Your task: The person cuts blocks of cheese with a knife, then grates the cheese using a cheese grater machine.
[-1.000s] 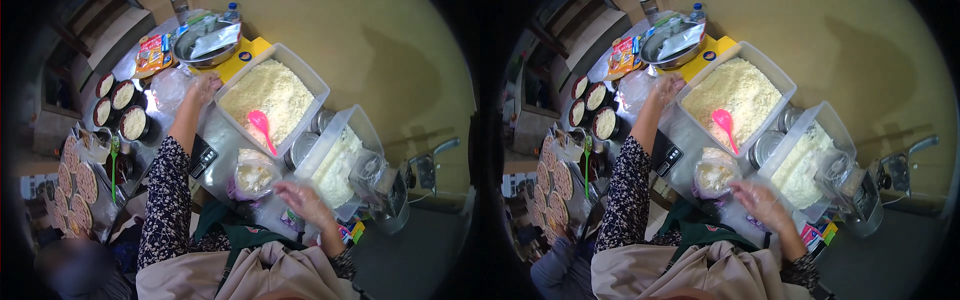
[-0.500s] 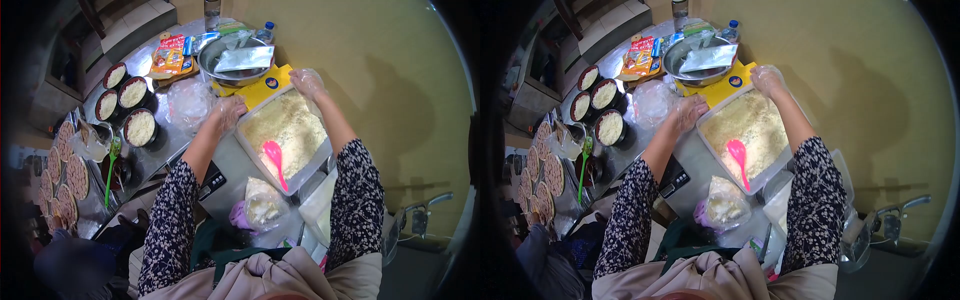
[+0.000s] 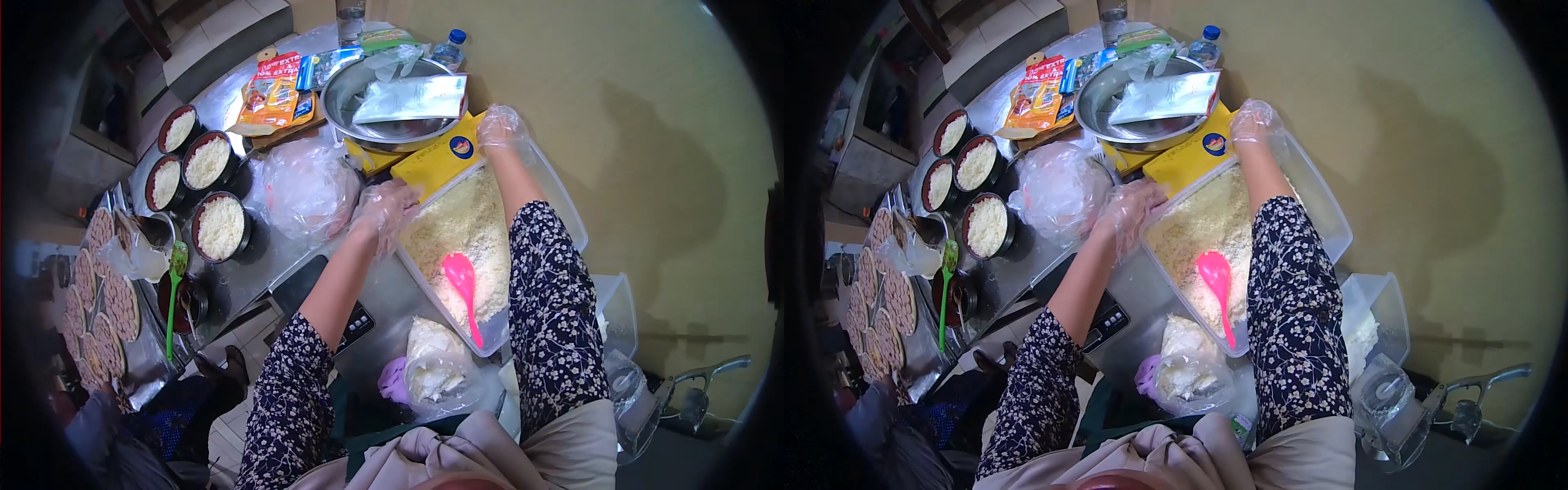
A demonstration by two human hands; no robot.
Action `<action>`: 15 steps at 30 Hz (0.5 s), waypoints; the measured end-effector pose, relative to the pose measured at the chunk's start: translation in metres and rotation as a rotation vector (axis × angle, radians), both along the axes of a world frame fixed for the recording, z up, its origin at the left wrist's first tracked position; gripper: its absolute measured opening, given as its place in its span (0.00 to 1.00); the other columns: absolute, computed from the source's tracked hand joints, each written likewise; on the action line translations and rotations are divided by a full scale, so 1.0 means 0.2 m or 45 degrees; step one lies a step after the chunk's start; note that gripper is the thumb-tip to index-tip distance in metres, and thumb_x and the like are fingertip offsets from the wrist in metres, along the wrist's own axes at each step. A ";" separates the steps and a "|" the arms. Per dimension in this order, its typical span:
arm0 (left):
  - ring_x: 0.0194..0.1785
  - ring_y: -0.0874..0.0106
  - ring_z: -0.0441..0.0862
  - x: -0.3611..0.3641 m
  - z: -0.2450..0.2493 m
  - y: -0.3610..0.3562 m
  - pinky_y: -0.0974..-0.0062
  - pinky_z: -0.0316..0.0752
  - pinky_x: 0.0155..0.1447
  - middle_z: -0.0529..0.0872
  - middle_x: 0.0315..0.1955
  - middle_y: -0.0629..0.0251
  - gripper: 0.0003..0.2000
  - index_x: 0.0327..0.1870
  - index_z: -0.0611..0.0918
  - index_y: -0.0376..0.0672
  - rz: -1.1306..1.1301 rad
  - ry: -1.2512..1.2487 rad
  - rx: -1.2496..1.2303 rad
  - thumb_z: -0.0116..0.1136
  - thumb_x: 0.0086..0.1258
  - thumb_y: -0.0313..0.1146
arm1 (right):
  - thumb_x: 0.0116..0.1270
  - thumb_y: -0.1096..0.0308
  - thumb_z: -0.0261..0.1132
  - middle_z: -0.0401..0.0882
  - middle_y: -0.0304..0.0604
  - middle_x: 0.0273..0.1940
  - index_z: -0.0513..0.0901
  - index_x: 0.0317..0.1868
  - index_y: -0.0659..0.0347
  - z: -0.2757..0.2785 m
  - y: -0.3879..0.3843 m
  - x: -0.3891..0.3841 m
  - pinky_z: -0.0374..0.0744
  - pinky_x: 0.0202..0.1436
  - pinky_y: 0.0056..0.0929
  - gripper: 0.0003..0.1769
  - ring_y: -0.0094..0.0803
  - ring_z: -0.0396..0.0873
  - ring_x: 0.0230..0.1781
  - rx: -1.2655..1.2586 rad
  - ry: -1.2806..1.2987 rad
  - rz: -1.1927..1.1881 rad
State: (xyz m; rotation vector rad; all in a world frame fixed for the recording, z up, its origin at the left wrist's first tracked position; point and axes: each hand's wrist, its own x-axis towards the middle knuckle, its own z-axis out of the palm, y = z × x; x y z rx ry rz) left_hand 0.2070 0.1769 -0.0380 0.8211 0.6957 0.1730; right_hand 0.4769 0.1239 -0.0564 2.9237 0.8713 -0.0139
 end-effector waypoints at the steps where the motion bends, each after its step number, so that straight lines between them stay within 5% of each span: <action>1: 0.54 0.69 0.79 -0.02 0.02 -0.01 0.76 0.75 0.59 0.80 0.50 0.57 0.19 0.60 0.70 0.32 -0.096 0.036 0.054 0.54 0.71 0.30 | 0.69 0.58 0.55 0.74 0.54 0.63 0.78 0.59 0.58 -0.04 0.00 0.03 0.68 0.69 0.44 0.22 0.48 0.70 0.67 -0.014 -0.012 0.024; 6: 0.51 0.70 0.80 -0.05 -0.09 -0.08 0.77 0.76 0.57 0.80 0.48 0.58 0.20 0.60 0.70 0.31 -0.018 0.052 -0.052 0.55 0.70 0.29 | 0.67 0.56 0.56 0.73 0.55 0.64 0.78 0.58 0.60 0.12 0.01 -0.04 0.67 0.70 0.44 0.24 0.49 0.69 0.67 -0.282 0.164 0.043; 8: 0.50 0.69 0.81 -0.05 -0.13 -0.10 0.77 0.77 0.57 0.80 0.48 0.57 0.19 0.59 0.70 0.31 -0.034 0.030 -0.093 0.55 0.70 0.29 | 0.66 0.53 0.56 0.72 0.55 0.64 0.78 0.59 0.62 0.10 -0.01 -0.03 0.67 0.70 0.44 0.27 0.50 0.70 0.66 0.070 0.242 -0.160; 15: 0.50 0.69 0.80 -0.08 -0.07 -0.10 0.74 0.76 0.58 0.80 0.47 0.57 0.14 0.54 0.72 0.31 0.097 -0.094 -0.369 0.51 0.73 0.30 | 0.66 0.49 0.55 0.72 0.57 0.64 0.77 0.60 0.63 0.08 -0.02 -0.03 0.67 0.69 0.44 0.31 0.50 0.70 0.65 0.007 0.275 -0.137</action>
